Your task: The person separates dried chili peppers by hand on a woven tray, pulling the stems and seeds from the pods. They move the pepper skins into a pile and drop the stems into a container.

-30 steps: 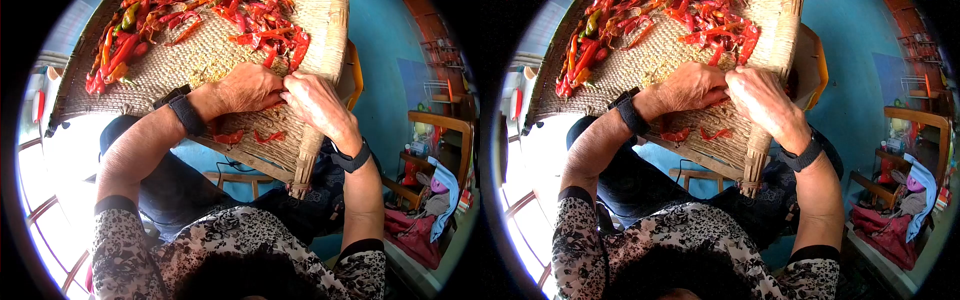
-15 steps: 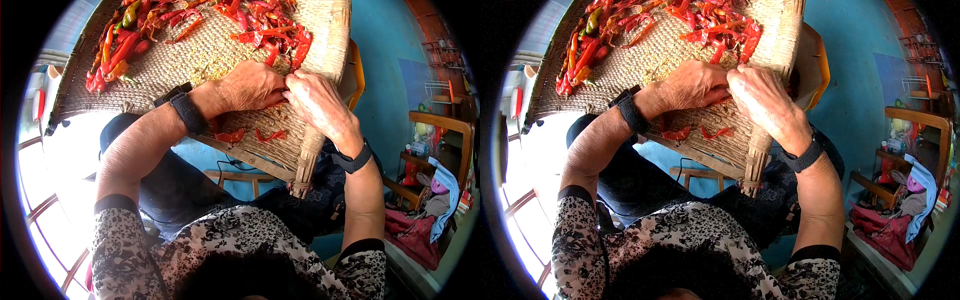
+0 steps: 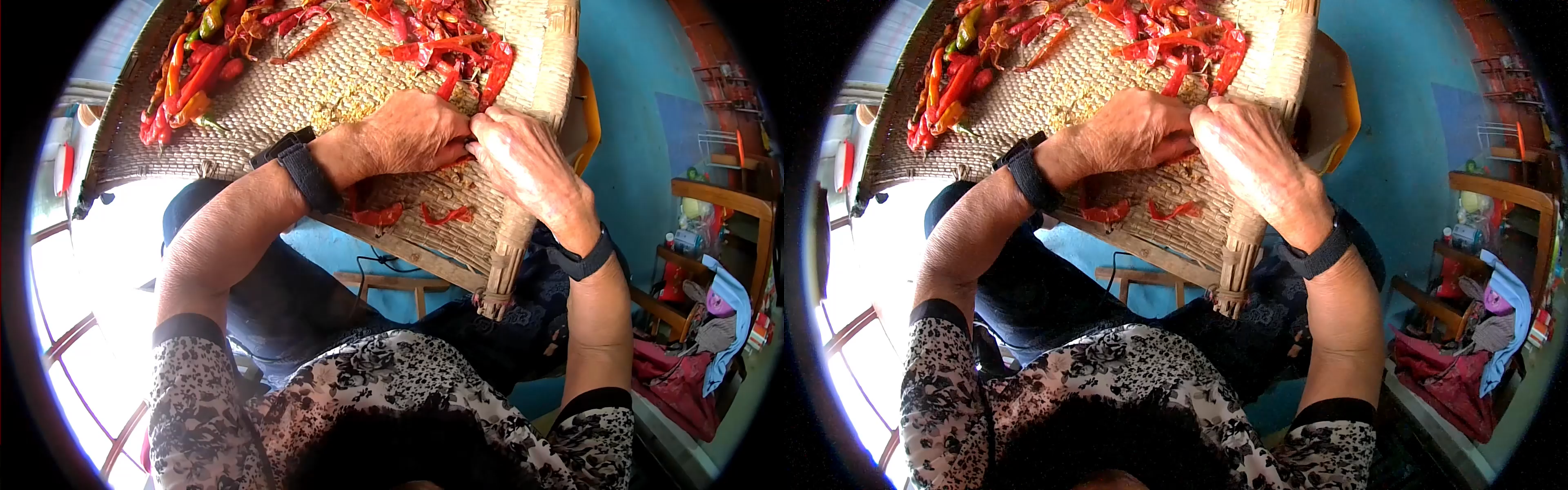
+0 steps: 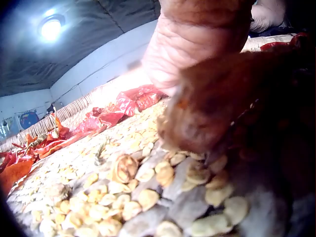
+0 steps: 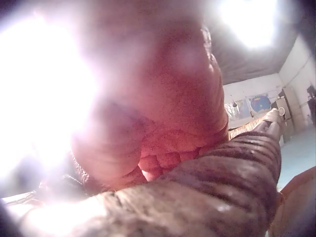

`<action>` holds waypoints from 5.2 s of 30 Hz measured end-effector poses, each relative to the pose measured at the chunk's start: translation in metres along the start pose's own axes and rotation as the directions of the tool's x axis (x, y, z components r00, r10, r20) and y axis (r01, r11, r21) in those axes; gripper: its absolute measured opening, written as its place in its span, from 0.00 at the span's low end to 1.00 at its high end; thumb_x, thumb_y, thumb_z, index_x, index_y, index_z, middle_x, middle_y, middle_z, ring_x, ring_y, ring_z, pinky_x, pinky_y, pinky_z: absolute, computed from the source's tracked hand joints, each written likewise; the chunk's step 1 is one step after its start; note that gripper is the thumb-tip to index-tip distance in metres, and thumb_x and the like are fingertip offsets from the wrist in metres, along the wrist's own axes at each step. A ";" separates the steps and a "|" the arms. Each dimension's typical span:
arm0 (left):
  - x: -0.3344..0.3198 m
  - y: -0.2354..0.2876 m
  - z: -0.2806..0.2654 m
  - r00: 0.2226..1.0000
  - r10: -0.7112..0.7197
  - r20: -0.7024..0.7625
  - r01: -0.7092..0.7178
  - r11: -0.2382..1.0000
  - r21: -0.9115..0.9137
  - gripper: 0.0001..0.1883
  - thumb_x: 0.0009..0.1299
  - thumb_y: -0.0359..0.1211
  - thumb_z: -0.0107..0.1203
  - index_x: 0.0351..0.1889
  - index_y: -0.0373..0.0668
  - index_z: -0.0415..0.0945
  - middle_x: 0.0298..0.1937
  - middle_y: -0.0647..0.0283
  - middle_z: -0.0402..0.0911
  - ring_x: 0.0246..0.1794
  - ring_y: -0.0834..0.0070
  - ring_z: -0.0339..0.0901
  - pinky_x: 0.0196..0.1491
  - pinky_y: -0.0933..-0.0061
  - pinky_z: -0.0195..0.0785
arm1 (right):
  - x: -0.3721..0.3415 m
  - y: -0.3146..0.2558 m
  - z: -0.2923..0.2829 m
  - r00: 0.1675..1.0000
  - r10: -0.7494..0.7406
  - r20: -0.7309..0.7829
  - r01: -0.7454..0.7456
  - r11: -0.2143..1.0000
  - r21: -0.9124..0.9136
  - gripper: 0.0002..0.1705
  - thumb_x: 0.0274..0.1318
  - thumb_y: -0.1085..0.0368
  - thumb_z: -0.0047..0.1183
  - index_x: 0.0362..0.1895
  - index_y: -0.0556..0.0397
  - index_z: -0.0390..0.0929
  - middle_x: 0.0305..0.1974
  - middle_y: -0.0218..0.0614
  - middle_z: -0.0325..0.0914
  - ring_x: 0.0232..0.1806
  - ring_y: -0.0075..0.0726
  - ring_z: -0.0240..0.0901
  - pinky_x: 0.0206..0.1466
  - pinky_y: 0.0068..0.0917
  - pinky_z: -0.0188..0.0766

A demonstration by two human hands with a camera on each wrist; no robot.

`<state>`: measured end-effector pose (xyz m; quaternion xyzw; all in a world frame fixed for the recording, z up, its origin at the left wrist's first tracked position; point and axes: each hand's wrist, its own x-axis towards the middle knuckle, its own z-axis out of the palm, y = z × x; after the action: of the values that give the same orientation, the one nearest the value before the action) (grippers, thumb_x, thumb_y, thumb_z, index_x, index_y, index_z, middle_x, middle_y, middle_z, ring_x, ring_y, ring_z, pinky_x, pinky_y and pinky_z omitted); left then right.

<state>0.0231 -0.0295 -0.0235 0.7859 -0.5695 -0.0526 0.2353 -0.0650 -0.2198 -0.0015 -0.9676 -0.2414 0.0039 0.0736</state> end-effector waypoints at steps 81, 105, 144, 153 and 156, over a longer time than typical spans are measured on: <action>0.002 -0.001 0.005 0.999 -0.022 -0.040 0.023 1.000 0.017 0.10 0.63 0.39 0.59 0.33 0.43 0.77 0.29 0.57 0.79 0.29 0.55 0.79 0.31 0.58 0.73 | 0.007 0.006 0.001 0.971 -0.138 -0.194 0.151 0.987 0.051 0.08 0.55 0.68 0.53 0.31 0.60 0.70 0.33 0.50 0.71 0.40 0.57 0.70 0.46 0.45 0.68; 0.002 -0.001 0.008 0.994 0.002 -0.110 0.002 0.999 0.035 0.12 0.63 0.42 0.59 0.29 0.42 0.77 0.25 0.57 0.79 0.27 0.57 0.79 0.31 0.59 0.74 | 0.007 0.003 0.000 0.959 -0.167 -0.227 0.164 0.986 -0.034 0.08 0.55 0.68 0.52 0.33 0.61 0.70 0.35 0.53 0.72 0.43 0.60 0.70 0.49 0.46 0.68; 0.002 -0.002 0.007 0.997 -0.006 -0.082 0.009 0.999 0.033 0.11 0.63 0.40 0.59 0.30 0.41 0.77 0.27 0.54 0.79 0.28 0.53 0.78 0.32 0.57 0.72 | 0.003 0.003 -0.001 0.967 -0.161 -0.198 0.147 0.986 -0.082 0.10 0.57 0.65 0.53 0.37 0.60 0.71 0.41 0.53 0.73 0.49 0.58 0.70 0.54 0.44 0.68; 0.002 -0.001 0.006 0.996 0.000 -0.086 0.002 1.000 0.019 0.12 0.64 0.40 0.59 0.30 0.40 0.77 0.27 0.55 0.79 0.29 0.53 0.79 0.33 0.57 0.72 | 0.002 0.002 0.000 0.956 -0.186 -0.226 0.162 0.980 -0.118 0.11 0.56 0.66 0.53 0.38 0.60 0.70 0.41 0.51 0.72 0.48 0.57 0.70 0.53 0.44 0.68; 0.003 -0.001 0.006 0.998 -0.017 -0.064 0.018 1.000 0.004 0.12 0.64 0.40 0.59 0.31 0.40 0.77 0.28 0.54 0.79 0.30 0.54 0.79 0.34 0.57 0.72 | 0.003 -0.001 -0.005 0.960 -0.169 -0.222 0.155 0.985 -0.076 0.10 0.55 0.66 0.53 0.36 0.60 0.69 0.38 0.50 0.71 0.45 0.56 0.70 0.50 0.44 0.68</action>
<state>0.0225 -0.0335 -0.0284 0.7926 -0.5549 -0.0284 0.2512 -0.0624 -0.2179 0.0034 -0.9404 -0.3097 -0.1199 0.0726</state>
